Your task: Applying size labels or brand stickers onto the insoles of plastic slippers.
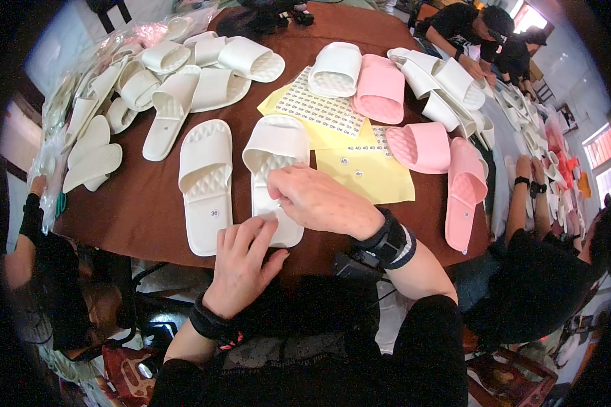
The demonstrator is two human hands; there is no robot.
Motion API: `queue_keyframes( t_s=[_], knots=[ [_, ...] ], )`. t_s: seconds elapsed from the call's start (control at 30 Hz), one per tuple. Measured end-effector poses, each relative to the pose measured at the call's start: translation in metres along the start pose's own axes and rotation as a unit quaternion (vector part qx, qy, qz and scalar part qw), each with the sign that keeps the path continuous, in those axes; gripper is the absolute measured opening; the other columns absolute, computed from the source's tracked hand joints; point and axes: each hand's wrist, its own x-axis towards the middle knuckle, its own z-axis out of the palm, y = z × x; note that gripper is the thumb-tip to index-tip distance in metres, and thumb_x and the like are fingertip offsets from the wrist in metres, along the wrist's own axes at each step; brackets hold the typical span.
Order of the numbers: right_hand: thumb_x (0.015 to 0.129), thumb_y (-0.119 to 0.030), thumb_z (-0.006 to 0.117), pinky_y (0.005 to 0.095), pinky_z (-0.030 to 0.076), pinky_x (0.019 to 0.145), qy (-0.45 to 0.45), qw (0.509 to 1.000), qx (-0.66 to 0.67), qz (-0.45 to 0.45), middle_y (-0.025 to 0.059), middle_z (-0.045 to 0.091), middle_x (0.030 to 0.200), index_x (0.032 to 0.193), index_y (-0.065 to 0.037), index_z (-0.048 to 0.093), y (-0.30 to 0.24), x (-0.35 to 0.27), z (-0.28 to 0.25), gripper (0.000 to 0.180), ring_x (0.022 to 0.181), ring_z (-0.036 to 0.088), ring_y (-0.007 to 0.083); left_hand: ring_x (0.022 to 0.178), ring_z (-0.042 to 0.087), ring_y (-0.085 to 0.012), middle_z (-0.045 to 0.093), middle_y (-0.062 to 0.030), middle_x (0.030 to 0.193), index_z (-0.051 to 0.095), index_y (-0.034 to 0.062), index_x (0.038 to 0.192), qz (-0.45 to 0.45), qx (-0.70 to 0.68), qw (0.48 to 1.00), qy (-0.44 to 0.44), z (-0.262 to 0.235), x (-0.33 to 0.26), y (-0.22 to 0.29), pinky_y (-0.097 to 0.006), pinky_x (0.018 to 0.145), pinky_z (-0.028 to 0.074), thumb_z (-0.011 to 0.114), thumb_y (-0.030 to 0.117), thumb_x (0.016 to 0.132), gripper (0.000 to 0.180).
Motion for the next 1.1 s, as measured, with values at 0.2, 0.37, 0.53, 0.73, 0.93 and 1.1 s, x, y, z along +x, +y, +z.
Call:
queue_keyframes(
  t_s=[0.2, 0.37, 0.53, 0.73, 0.93, 1.1],
  knots=[
    [0.081, -0.002, 0.056, 0.0448, 0.046, 0.080, -0.002, 1.000, 0.026, 0.010, 0.0180, 0.058, 0.090, 0.094, -0.001, 0.052, 0.003, 0.000, 0.003, 0.013, 0.091, 0.058, 0.0378, 0.090, 0.053, -0.0270, 0.054, -0.0099, 0.108, 0.058, 0.0017, 0.124, -0.013, 0.001, 1.000, 0.000, 0.003, 0.014, -0.003, -0.039, 0.078, 0.041, 0.076, 0.014, 0.075, 0.053],
    [0.081, -0.003, 0.056, 0.0459, 0.046, 0.079, 0.002, 0.998, 0.049, 0.025, 0.0183, 0.058, 0.091, 0.095, -0.002, 0.052, 0.012, -0.002, 0.005, 0.014, 0.092, 0.058, 0.0380, 0.085, 0.051, -0.0245, 0.052, -0.0076, 0.104, 0.059, 0.0033, 0.120, -0.003, 0.014, 1.000, -0.002, 0.009, 0.019, -0.004, -0.038, 0.073, 0.040, 0.075, 0.015, 0.075, 0.049],
    [0.081, -0.002, 0.055, 0.0463, 0.047, 0.078, 0.007, 0.996, 0.074, 0.040, 0.0188, 0.059, 0.092, 0.094, -0.001, 0.051, 0.013, -0.001, 0.007, 0.014, 0.090, 0.059, 0.0388, 0.085, 0.051, -0.0245, 0.052, -0.0073, 0.103, 0.060, 0.0035, 0.119, -0.002, 0.028, 1.000, 0.001, 0.007, 0.019, -0.002, -0.038, 0.072, 0.039, 0.075, 0.015, 0.075, 0.048],
    [0.082, -0.002, 0.055, 0.0465, 0.047, 0.077, 0.012, 0.995, 0.072, 0.060, 0.0191, 0.060, 0.092, 0.094, 0.000, 0.051, 0.007, -0.003, 0.007, 0.013, 0.091, 0.059, 0.0391, 0.084, 0.051, -0.0249, 0.052, -0.0079, 0.104, 0.060, 0.0031, 0.118, -0.001, 0.038, 0.999, -0.007, 0.008, 0.017, 0.001, -0.038, 0.071, 0.039, 0.075, 0.016, 0.075, 0.047],
    [0.083, -0.002, 0.056, 0.0459, 0.048, 0.077, 0.052, 0.995, 0.063, 0.054, 0.0199, 0.058, 0.094, 0.097, 0.000, 0.049, 0.007, 0.000, 0.012, 0.016, 0.090, 0.059, 0.0403, 0.084, 0.051, -0.0255, 0.051, -0.0083, 0.103, 0.059, 0.0030, 0.119, 0.000, 0.046, 0.999, -0.008, 0.008, 0.016, -0.002, -0.039, 0.071, 0.039, 0.075, 0.016, 0.076, 0.048],
    [0.085, -0.004, 0.057, 0.0408, 0.049, 0.072, 0.080, 0.995, 0.052, 0.036, 0.0173, 0.058, 0.090, 0.098, -0.002, 0.051, 0.015, 0.002, 0.013, 0.015, 0.081, 0.060, 0.0351, 0.084, 0.051, -0.0260, 0.051, -0.0087, 0.102, 0.059, 0.0037, 0.120, 0.001, 0.037, 0.999, -0.004, 0.009, 0.022, -0.006, -0.039, 0.071, 0.039, 0.075, 0.017, 0.076, 0.048]
  ],
)
